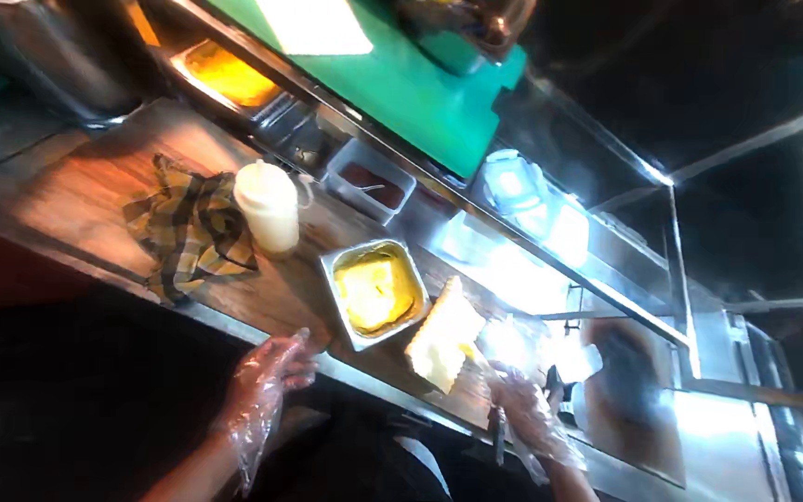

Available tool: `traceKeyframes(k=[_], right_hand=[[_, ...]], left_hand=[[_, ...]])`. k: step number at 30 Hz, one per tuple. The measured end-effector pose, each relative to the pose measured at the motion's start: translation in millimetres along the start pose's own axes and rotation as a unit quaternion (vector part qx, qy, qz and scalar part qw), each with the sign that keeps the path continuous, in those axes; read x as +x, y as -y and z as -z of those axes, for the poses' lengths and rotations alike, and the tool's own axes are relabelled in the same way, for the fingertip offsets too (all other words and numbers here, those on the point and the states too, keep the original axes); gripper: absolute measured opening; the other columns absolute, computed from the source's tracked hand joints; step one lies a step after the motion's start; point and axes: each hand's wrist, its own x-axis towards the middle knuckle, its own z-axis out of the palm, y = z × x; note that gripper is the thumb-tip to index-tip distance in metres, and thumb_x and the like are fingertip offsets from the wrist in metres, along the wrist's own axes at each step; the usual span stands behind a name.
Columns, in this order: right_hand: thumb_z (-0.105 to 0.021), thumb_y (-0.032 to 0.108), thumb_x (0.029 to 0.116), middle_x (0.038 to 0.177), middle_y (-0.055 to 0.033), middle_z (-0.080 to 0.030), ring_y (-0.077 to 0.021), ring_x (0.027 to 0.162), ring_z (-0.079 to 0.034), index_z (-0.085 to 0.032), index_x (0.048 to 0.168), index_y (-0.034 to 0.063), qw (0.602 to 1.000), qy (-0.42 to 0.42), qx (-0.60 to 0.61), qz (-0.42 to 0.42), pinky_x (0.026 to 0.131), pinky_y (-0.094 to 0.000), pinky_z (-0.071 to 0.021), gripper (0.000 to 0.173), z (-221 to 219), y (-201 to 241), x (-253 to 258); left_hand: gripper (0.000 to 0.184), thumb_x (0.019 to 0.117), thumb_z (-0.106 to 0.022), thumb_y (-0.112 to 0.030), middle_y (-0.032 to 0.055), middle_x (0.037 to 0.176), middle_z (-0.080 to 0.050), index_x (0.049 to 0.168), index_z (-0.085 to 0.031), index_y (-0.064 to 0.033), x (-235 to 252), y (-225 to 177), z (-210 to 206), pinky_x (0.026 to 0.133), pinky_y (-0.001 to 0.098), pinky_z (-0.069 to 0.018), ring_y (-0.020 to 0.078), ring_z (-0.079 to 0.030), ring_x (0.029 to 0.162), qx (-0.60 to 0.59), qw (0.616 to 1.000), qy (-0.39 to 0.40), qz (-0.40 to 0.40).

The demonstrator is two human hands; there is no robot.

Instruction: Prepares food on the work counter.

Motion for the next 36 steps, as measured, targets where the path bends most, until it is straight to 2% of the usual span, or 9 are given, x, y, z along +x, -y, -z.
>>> traceKeyframes(k=[3,7,10,14,21,24,28,33,36], right_hand=[[-0.047,0.031,0.1066,0.129,-0.0064,-0.070,-0.0218,0.117,-0.067,-0.059,0.143,0.0222,0.965,0.010,-0.258,0.049,0.104,-0.0472,-0.0524,0.040,-5.5,-4.8,15.2],[-0.051,0.026,0.1015,0.110,-0.0096,-0.075,-0.0317,0.097,-0.074,-0.071,0.129,0.0233,0.934,-0.049,-0.330,0.125,0.080,-0.0557,-0.0608,0.034,-48.4,-14.4,-37.0],[-0.052,0.026,0.1026,0.111,-0.0105,-0.075,-0.0305,0.099,-0.073,-0.070,0.129,0.0192,0.954,-0.073,-0.264,0.123,0.083,-0.0539,-0.0602,0.033,-47.2,-9.2,-34.2],[-0.054,0.026,0.1002,0.113,-0.0117,-0.074,-0.0316,0.100,-0.073,-0.067,0.132,0.0190,0.961,-0.086,-0.234,0.117,0.085,-0.0543,-0.0592,0.035,-58.8,-17.6,-8.9],[-0.056,0.027,0.0999,0.120,-0.0095,-0.073,-0.0292,0.108,-0.071,-0.067,0.134,0.0188,0.976,-0.100,-0.171,0.086,0.092,-0.0529,-0.0566,0.037,-57.9,-14.6,-5.8],[-0.053,0.026,0.1003,0.112,-0.0112,-0.073,-0.0315,0.099,-0.072,-0.070,0.125,0.0168,0.970,-0.088,-0.210,0.081,0.083,-0.0552,-0.0591,0.032,-75.0,-6.1,-26.3],[-0.051,0.028,0.1034,0.117,-0.0064,-0.073,-0.0221,0.112,-0.068,-0.070,0.126,0.0170,0.994,-0.068,-0.077,0.044,0.099,-0.0487,-0.0541,0.032,-68.4,-10.5,-35.0],[-0.049,0.029,0.1041,0.117,-0.0094,-0.073,-0.0286,0.107,-0.071,-0.069,0.129,0.0177,0.978,-0.077,-0.194,0.027,0.091,-0.0542,-0.0574,0.034,-77.0,-10.0,-51.0],[-0.053,0.026,0.1031,0.103,-0.0030,-0.074,-0.0150,0.093,-0.070,-0.072,0.122,0.0142,0.996,-0.078,-0.009,0.041,0.086,-0.0402,-0.0590,0.029,-87.2,-21.7,-53.9]], left_hand=[[0.028,0.1051,-0.055,-0.023,0.0186,0.107,-0.074,0.121,-0.062,-0.0013,-24.1,28.1,-37.3,0.066,0.0407,-0.0623,0.0300,-0.074,0.084,0.032,0.995,0.055,0.072],[0.040,0.1088,-0.048,-0.032,0.0144,0.128,-0.070,0.136,-0.061,-0.0044,-53.0,51.7,-88.7,0.092,0.0469,-0.0590,0.0300,-0.069,0.114,0.009,0.988,0.124,0.096],[0.045,0.1099,-0.045,-0.032,0.0163,0.137,-0.064,0.143,-0.053,-0.0024,-60.6,56.7,-116.3,0.103,0.0432,-0.0538,0.0280,-0.064,0.124,-0.011,0.993,0.113,0.037],[0.050,0.1091,-0.047,-0.038,0.0192,0.139,-0.060,0.146,-0.049,-0.0049,-58.7,53.4,-145.8,0.101,0.0443,-0.0554,0.0304,-0.064,0.123,-0.003,0.999,0.025,0.036],[0.047,0.1090,-0.048,-0.036,0.0194,0.136,-0.061,0.143,-0.051,-0.0042,-52.4,45.7,-156.0,0.098,0.0461,-0.0566,0.0308,-0.065,0.120,0.013,0.999,0.049,0.021],[0.046,0.1096,-0.046,-0.035,0.0185,0.135,-0.063,0.143,-0.052,-0.0044,-50.2,45.1,-148.6,0.098,0.0450,-0.0569,0.0297,-0.065,0.119,0.030,0.996,0.082,0.017],[0.044,0.1094,-0.048,-0.032,0.0182,0.136,-0.062,0.142,-0.052,-0.0035,-42.4,41.6,-138.8,0.096,0.0435,-0.0580,0.0287,-0.065,0.119,0.033,0.992,0.118,0.029],[0.044,0.1096,-0.047,-0.032,0.0165,0.135,-0.063,0.142,-0.053,-0.0033,-30.8,46.1,-131.1,0.098,0.0438,-0.0574,0.0281,-0.066,0.119,0.026,0.983,0.176,0.031],[0.042,0.1095,-0.047,-0.031,0.0156,0.130,-0.066,0.139,-0.056,-0.0022,-27.5,41.8,-130.3,0.097,0.0429,-0.0580,0.0269,-0.067,0.116,0.024,0.981,0.186,0.043]])
